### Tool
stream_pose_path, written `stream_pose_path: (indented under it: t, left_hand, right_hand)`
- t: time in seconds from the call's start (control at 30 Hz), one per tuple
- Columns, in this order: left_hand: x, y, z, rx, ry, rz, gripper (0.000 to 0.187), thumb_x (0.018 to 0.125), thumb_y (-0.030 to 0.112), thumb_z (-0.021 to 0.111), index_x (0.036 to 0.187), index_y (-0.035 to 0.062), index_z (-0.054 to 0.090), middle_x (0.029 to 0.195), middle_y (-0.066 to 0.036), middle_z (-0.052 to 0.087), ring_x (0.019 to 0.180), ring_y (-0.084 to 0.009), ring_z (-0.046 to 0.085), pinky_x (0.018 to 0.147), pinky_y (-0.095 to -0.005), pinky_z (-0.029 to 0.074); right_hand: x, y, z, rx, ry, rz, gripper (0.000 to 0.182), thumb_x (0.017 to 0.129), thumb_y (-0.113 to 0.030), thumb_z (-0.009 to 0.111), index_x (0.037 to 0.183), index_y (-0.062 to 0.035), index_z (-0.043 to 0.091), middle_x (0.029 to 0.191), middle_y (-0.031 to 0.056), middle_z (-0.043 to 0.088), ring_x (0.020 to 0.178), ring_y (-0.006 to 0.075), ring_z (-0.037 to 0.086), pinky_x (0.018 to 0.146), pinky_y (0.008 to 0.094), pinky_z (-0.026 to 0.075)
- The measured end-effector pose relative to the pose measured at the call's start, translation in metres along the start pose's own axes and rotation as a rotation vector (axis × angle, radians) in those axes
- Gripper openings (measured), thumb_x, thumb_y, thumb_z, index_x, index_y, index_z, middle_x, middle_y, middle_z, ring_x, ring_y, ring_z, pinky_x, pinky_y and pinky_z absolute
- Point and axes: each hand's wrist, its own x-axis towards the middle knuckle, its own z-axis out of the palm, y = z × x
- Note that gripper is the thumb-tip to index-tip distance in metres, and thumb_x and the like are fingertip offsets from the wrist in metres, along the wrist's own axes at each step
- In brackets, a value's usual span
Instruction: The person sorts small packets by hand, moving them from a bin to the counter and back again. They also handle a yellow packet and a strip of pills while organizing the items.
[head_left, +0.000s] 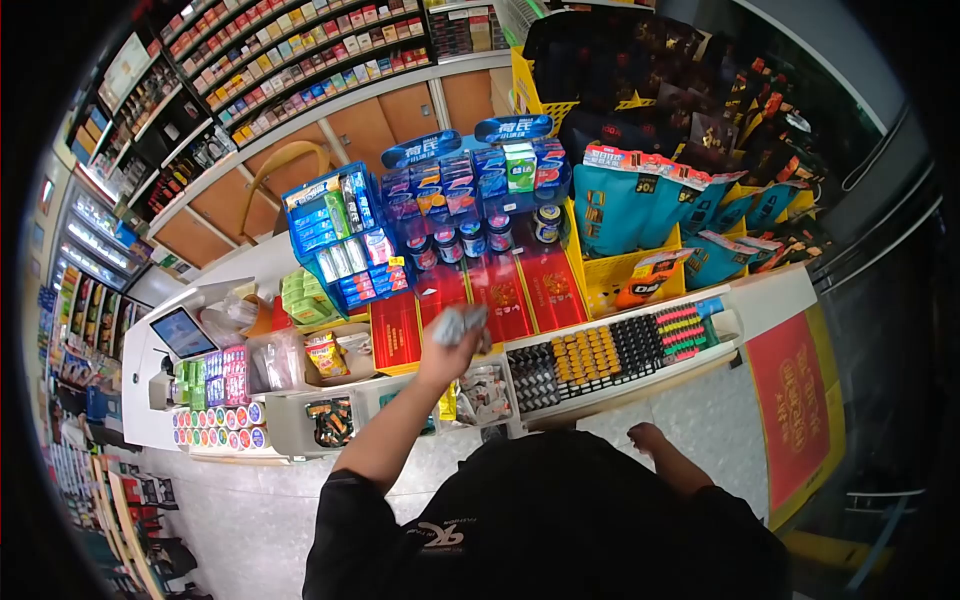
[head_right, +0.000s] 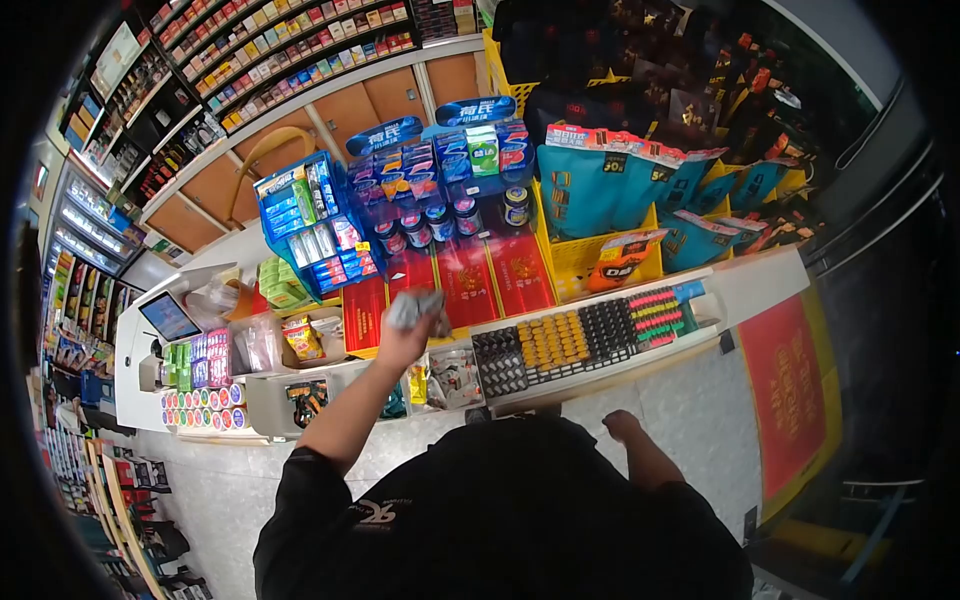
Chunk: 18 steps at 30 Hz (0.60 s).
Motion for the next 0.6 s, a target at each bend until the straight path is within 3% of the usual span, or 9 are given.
stream_pose_path:
  t: [0.03, 0.07, 0.1, 0.17, 0.23, 0.43, 0.5, 0.6]
  left_hand:
    - [0.014, 0.012, 0.012, 0.089, 0.116, 0.020, 0.026, 0.090, 0.007, 0.064, 0.113, 0.0009, 0.057, 0.094, -0.005, 0.068, 0.081, -0.0129, 0.065, 0.071, -0.0309, 0.052]
    - [0.034, -0.004, 0.008, 0.156, 0.170, 0.032, 0.025, 0.089, 0.009, 0.067, 0.111, 0.0022, 0.058, 0.095, -0.006, 0.068, 0.084, -0.0133, 0.065, 0.072, -0.0298, 0.052]
    - [0.048, -0.001, 0.015, 0.132, 0.207, -0.014, 0.024, 0.088, 0.009, 0.067, 0.109, 0.0030, 0.058, 0.094, -0.005, 0.068, 0.083, -0.0132, 0.065, 0.072, -0.0293, 0.051]
    - [0.073, 0.002, 0.028, 0.071, 0.226, 0.016, 0.022, 0.086, 0.007, 0.068, 0.105, 0.0033, 0.059, 0.093, -0.005, 0.068, 0.083, -0.0132, 0.065, 0.072, -0.0299, 0.051]
    - [0.094, -0.002, 0.034, 0.039, 0.226, -0.018, 0.021, 0.085, 0.007, 0.069, 0.104, 0.0036, 0.060, 0.093, -0.005, 0.068, 0.082, -0.0132, 0.065, 0.071, -0.0301, 0.051]
    - [0.123, 0.001, 0.050, 0.028, 0.252, -0.122, 0.022, 0.083, 0.009, 0.073, 0.101, 0.0032, 0.063, 0.091, -0.006, 0.069, 0.076, -0.0137, 0.066, 0.064, -0.0297, 0.052]
    - [0.126, 0.005, 0.055, 0.057, 0.278, -0.123, 0.020, 0.084, 0.011, 0.072, 0.099, 0.0039, 0.063, 0.088, -0.005, 0.067, 0.073, -0.0141, 0.065, 0.061, -0.0302, 0.052]
    - [0.133, -0.007, 0.053, 0.032, 0.313, -0.109, 0.022, 0.083, 0.013, 0.073, 0.100, 0.0040, 0.062, 0.088, -0.004, 0.067, 0.072, -0.0138, 0.065, 0.059, -0.0294, 0.052]
  right_hand:
    - [0.003, 0.004, 0.008, -0.013, 0.033, -0.006, 0.012, 0.072, -0.009, 0.066, 0.083, -0.0056, 0.064, 0.079, 0.0108, 0.065, 0.071, 0.0298, 0.065, 0.059, 0.0403, 0.052]
    - [0.007, 0.005, 0.017, 0.509, 0.066, 0.272, 0.014, 0.080, -0.017, 0.065, 0.088, -0.0053, 0.067, 0.074, 0.0079, 0.063, 0.063, 0.0228, 0.063, 0.053, 0.0363, 0.050]
    - [0.009, -0.004, 0.012, 0.515, 0.067, 0.274, 0.014, 0.080, -0.017, 0.065, 0.088, -0.0053, 0.067, 0.074, 0.0079, 0.063, 0.063, 0.0228, 0.063, 0.053, 0.0363, 0.050]
    - [0.009, -0.021, -0.002, 0.734, 0.049, 0.693, 0.030, 0.084, -0.033, 0.065, 0.098, -0.0078, 0.072, 0.102, 0.0155, 0.070, 0.101, 0.0325, 0.065, 0.089, 0.0405, 0.051]
    - [0.007, -0.023, 0.000, 0.835, 0.084, 0.702, 0.034, 0.080, -0.036, 0.069, 0.097, -0.0067, 0.072, 0.099, 0.0166, 0.071, 0.100, 0.0306, 0.066, 0.089, 0.0383, 0.050]
    - [-0.018, -0.015, 0.033, 0.789, 0.111, 0.695, 0.029, 0.085, -0.032, 0.064, 0.099, -0.0087, 0.072, 0.103, 0.0151, 0.070, 0.100, 0.0329, 0.065, 0.089, 0.0402, 0.050]
    - [-0.030, -0.009, 0.041, 0.512, -0.076, 0.456, 0.025, 0.089, -0.027, 0.057, 0.098, -0.0088, 0.071, 0.105, 0.0149, 0.069, 0.100, 0.0351, 0.064, 0.088, 0.0422, 0.051]
    - [-0.047, -0.017, 0.050, 0.575, -0.118, 0.622, 0.024, 0.091, -0.024, 0.054, 0.096, -0.0078, 0.071, 0.102, 0.0156, 0.069, 0.099, 0.0359, 0.064, 0.085, 0.0430, 0.051]
